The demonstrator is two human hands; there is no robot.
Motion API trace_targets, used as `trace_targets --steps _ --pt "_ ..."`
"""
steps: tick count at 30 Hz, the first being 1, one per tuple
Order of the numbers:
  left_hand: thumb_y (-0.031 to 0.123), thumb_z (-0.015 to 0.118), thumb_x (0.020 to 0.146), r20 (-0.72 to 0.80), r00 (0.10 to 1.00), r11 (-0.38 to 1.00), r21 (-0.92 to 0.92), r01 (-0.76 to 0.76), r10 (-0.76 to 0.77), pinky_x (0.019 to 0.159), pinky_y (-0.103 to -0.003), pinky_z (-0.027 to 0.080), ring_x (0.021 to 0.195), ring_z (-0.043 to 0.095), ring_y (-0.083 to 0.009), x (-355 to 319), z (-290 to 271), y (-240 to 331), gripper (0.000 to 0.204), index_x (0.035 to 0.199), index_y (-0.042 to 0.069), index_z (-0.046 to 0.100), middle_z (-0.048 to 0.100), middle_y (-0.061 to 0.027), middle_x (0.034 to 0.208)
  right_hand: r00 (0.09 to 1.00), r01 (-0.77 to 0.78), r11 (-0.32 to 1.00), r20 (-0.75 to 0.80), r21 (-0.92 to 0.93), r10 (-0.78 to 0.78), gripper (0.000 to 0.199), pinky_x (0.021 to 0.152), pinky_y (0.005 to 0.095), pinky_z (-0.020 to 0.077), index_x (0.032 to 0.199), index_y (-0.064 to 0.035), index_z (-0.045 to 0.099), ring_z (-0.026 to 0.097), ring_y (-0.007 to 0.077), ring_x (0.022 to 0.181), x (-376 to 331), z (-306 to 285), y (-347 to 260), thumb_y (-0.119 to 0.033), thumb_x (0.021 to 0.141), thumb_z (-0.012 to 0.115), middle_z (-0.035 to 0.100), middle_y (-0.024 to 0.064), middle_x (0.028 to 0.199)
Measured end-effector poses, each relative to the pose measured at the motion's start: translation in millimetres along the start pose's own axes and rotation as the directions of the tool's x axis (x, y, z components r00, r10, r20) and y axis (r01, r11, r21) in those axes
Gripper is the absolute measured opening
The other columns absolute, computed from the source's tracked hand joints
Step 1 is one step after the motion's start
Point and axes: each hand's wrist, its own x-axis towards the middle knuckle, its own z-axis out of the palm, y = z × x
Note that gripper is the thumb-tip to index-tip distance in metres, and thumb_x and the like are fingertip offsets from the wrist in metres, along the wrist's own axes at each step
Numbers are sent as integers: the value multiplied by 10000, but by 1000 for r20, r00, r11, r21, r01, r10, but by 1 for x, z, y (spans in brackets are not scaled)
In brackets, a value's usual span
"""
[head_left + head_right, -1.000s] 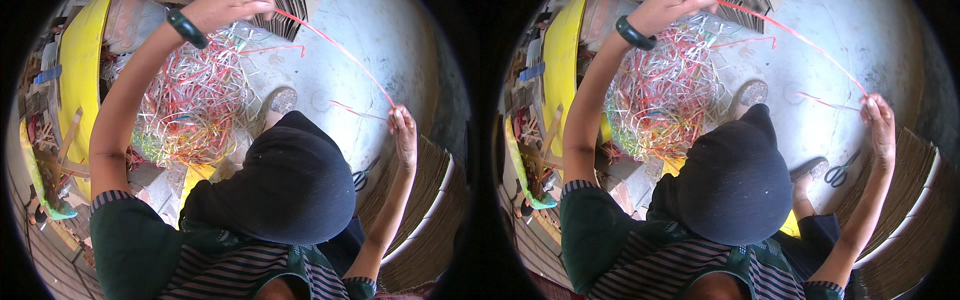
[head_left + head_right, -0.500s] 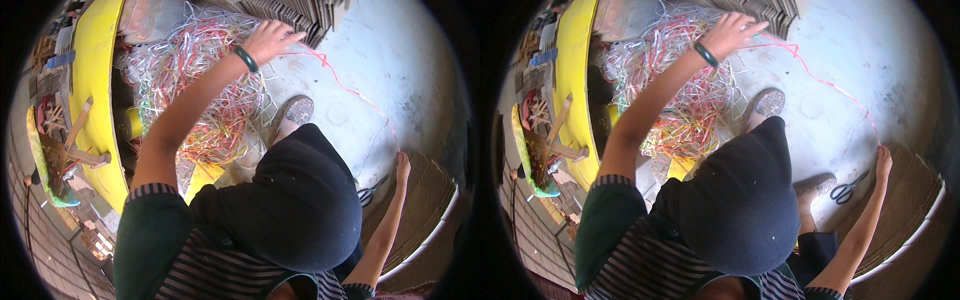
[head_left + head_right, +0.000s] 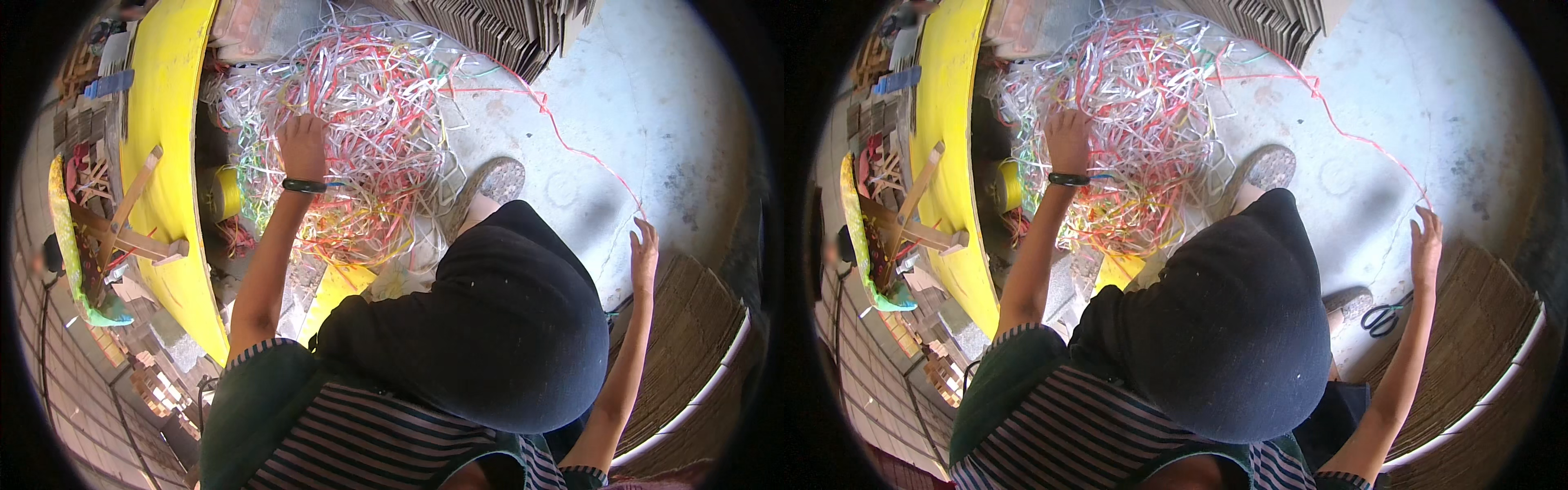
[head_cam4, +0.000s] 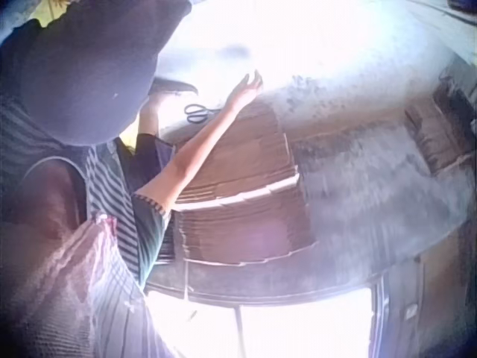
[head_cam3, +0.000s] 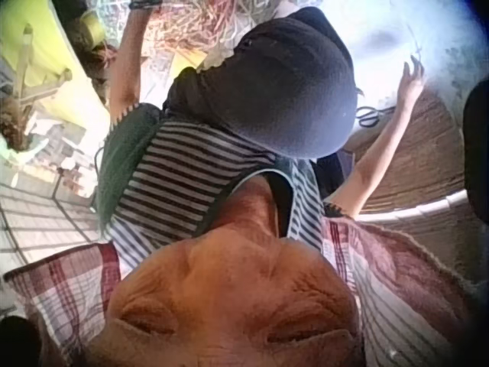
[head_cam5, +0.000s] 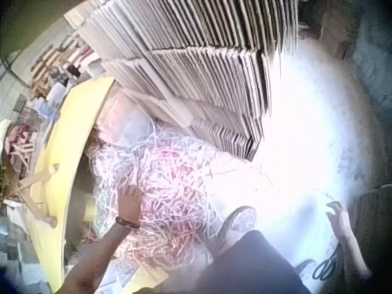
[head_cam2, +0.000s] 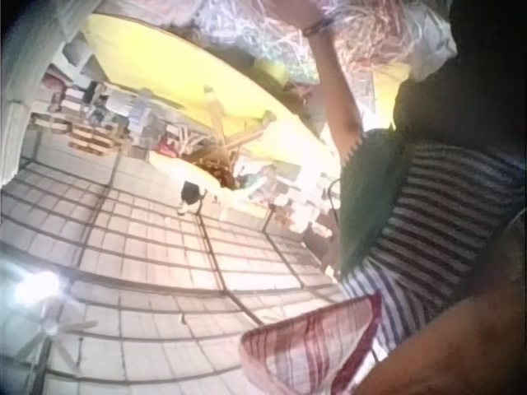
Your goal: The person gathers stacks of corrugated cardboard sheets, aligns them, and ties them into bundles using colored plastic straps. The person uses scissors to cut the straps after securing each bundle and places the finished bundles aside.
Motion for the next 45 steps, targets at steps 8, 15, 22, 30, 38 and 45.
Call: trace_targets --steps 8,15,22,30,38,45 --pt "214 592 1061 178 975 657 -752 47 134 710 -313 529 751 701 -224 121 -166 46 217 1075 53 736 743 -97 891 967 209 867 38 452 -253 377 994 390 593 1424 -125 650 664 247 1235 41 -88 -216 -112 1048 638 673 103 1391" --pt "215 607 1039 -179 717 601 -432 -673 674 729 -354 537 796 695 -275 208 -245 132 206 1025 46 724 706 -135 882 681 708 654 -500 265 -535 555 848 351 620 1509 -183 566 696 260 1125 72 -162 -332 -256 990 752 646 125 1410" --pt "204 640 1032 -49 719 313 -878 -362 693 702 -335 528 740 675 -224 208 -214 136 198 988 27 718 686 -94 810 965 262 858 -95 441 -245 401 669 258 497 1227 -138 723 583 91 714 62 -175 -270 -457 1128 502 693 0 884" --pt "242 580 1086 314 761 476 -879 8 567 817 -301 524 873 647 -146 218 -146 39 256 1054 26 714 690 -31 932 977 -161 825 -29 542 210 378 727 271 435 1134 -38 713 525 86 811 21 -160 1 -372 1134 534 600 -16 871" --pt "320 542 1092 320 723 571 -812 -123 611 789 -331 499 829 599 -152 225 -54 92 331 1054 24 685 641 -55 887 994 109 940 33 -323 -104 161 885 420 507 1020 -92 738 631 323 1001 -80 -144 74 -163 940 617 714 89 1020" --pt "274 633 1026 358 558 599 -727 -336 748 888 -484 534 993 665 -419 162 116 207 260 1076 34 718 721 -200 1084 944 -101 838 214 -536 251 196 996 490 500 1032 -157 760 616 312 1196 -164 -40 112 -193 976 575 730 68 1097"
